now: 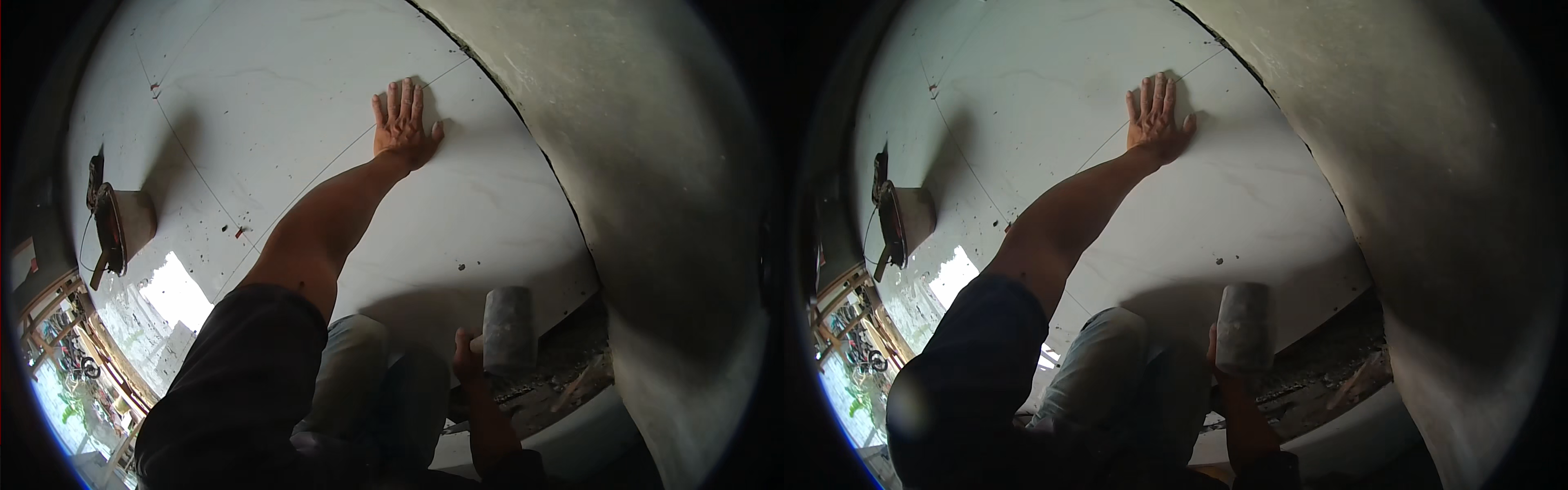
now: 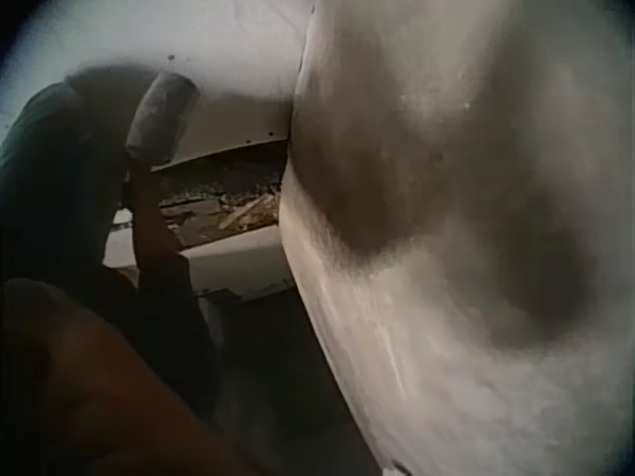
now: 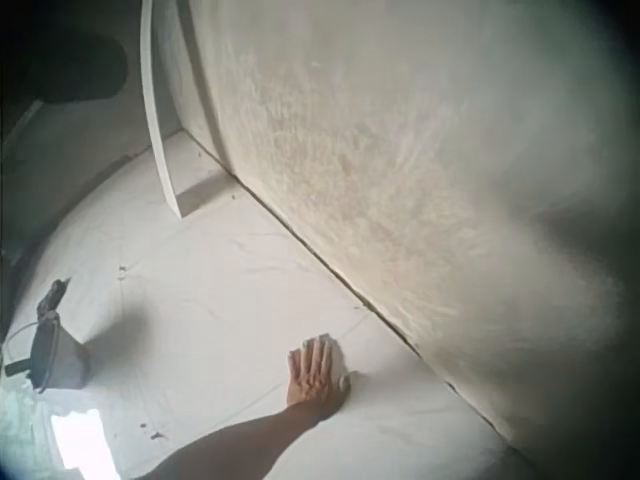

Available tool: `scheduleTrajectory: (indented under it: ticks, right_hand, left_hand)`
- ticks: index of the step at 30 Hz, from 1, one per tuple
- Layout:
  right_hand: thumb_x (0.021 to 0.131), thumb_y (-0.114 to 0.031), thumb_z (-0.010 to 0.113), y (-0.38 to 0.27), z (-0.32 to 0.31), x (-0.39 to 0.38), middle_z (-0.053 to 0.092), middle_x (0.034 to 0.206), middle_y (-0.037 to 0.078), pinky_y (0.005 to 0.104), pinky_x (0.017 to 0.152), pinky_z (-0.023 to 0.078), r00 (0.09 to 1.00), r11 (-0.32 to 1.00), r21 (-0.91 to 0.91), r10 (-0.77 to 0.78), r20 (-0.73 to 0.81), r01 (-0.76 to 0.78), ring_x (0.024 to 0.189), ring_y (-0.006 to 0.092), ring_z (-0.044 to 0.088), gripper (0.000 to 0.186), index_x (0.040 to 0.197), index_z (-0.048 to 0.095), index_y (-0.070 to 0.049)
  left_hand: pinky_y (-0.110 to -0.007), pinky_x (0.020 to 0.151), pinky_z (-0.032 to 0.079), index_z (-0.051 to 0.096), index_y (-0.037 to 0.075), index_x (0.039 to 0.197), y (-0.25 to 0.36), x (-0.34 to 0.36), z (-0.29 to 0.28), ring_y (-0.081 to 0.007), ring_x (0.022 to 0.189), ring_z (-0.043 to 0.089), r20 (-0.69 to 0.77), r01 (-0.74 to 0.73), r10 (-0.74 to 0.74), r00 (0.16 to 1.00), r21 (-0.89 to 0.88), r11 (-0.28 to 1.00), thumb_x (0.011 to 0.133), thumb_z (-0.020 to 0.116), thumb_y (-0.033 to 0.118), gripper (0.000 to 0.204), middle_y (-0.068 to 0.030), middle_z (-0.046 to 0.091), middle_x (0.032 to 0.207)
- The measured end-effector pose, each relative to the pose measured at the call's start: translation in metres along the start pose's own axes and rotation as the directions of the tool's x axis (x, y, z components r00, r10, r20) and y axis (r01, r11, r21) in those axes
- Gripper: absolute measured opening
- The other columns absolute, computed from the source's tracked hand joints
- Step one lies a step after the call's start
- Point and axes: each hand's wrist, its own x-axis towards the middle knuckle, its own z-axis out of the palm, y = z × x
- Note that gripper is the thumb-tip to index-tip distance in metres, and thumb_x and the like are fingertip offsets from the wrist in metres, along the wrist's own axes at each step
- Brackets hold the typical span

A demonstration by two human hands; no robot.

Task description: The person positions and levels a floor tile by tapping it with a rubber mallet and using a trowel to adjust the mortar underneath.

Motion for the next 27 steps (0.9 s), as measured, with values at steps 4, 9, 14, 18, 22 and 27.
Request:
scheduleTrajectory:
  ticks: [4,9,14,18,22,27]
  right_hand:
    - [0.087,-0.019,0.056,-0.029,-0.021,0.031,0.063,0.088,0.021,0.0406,0.068,0.044,0.849,0.896,0.019,0.413,0.330,-0.444,0.085,0.0245,0.062,0.022,0.086,0.060,0.003]
    - [0.087,-0.019,0.056,-0.046,-0.014,0.033,0.063,0.083,0.020,0.0416,0.068,0.046,0.980,0.976,-0.130,-0.184,-0.079,0.172,0.080,0.0275,0.063,0.022,0.086,0.060,0.002]
    - [0.080,-0.025,0.061,-0.074,-0.018,0.045,0.051,0.058,0.019,0.0449,0.052,0.044,0.996,0.962,0.272,-0.011,0.094,-0.015,0.057,0.0400,0.056,0.028,0.075,0.054,0.001]
    - [0.080,-0.024,0.062,0.004,0.035,0.036,0.049,0.057,0.019,0.0410,0.048,0.041,0.990,0.909,0.415,-0.079,0.119,0.023,0.054,0.0398,0.055,0.030,0.069,0.048,0.000]
    - [0.080,-0.025,0.062,-0.058,0.006,0.062,0.049,0.056,0.018,0.0419,0.050,0.042,0.983,0.967,0.210,-0.166,0.074,0.147,0.056,0.0401,0.056,0.029,0.072,0.047,-0.001]
    - [0.079,-0.020,0.063,-0.072,0.010,0.060,0.056,0.062,0.020,0.0466,0.055,0.047,0.965,0.984,-0.138,0.138,0.225,-0.108,0.061,0.0425,0.058,0.022,0.077,0.054,0.000]
  left_hand:
    - [-0.049,0.115,-0.004,0.009,0.007,0.149,0.006,0.005,0.001,-0.0270,0.145,-0.004,0.035,0.000,0.001,0.999,-0.015,1.000,0.092,0.033,0.050,0.075,-0.0100,0.003,0.157]
    - [-0.048,0.115,-0.006,0.007,0.008,0.150,0.004,-0.001,-0.002,-0.0266,0.145,-0.005,0.114,0.027,-0.031,0.993,0.037,0.999,0.092,0.031,0.051,0.076,-0.0083,0.001,0.157]
    - [-0.048,0.115,-0.006,0.006,0.008,0.150,0.003,0.001,-0.004,-0.0270,0.144,-0.005,0.114,0.041,-0.047,0.992,0.055,0.998,0.092,0.032,0.050,0.076,-0.0081,0.001,0.157]
    - [-0.049,0.114,-0.007,0.006,0.007,0.150,0.009,0.005,-0.001,-0.0268,0.144,-0.008,0.121,0.027,-0.033,0.992,0.054,0.998,0.092,0.029,0.050,0.076,-0.0083,-0.001,0.157]
    - [-0.050,0.114,-0.008,0.006,0.006,0.150,0.004,0.004,-0.003,-0.0269,0.144,-0.008,0.119,0.023,-0.028,0.993,0.047,0.999,0.093,0.029,0.049,0.075,-0.0085,-0.001,0.157]
    - [-0.048,0.115,-0.005,0.006,0.006,0.149,0.007,0.002,-0.009,-0.0269,0.145,-0.005,0.133,0.033,-0.042,0.990,0.063,0.997,0.093,0.031,0.048,0.075,-0.0090,0.001,0.157]
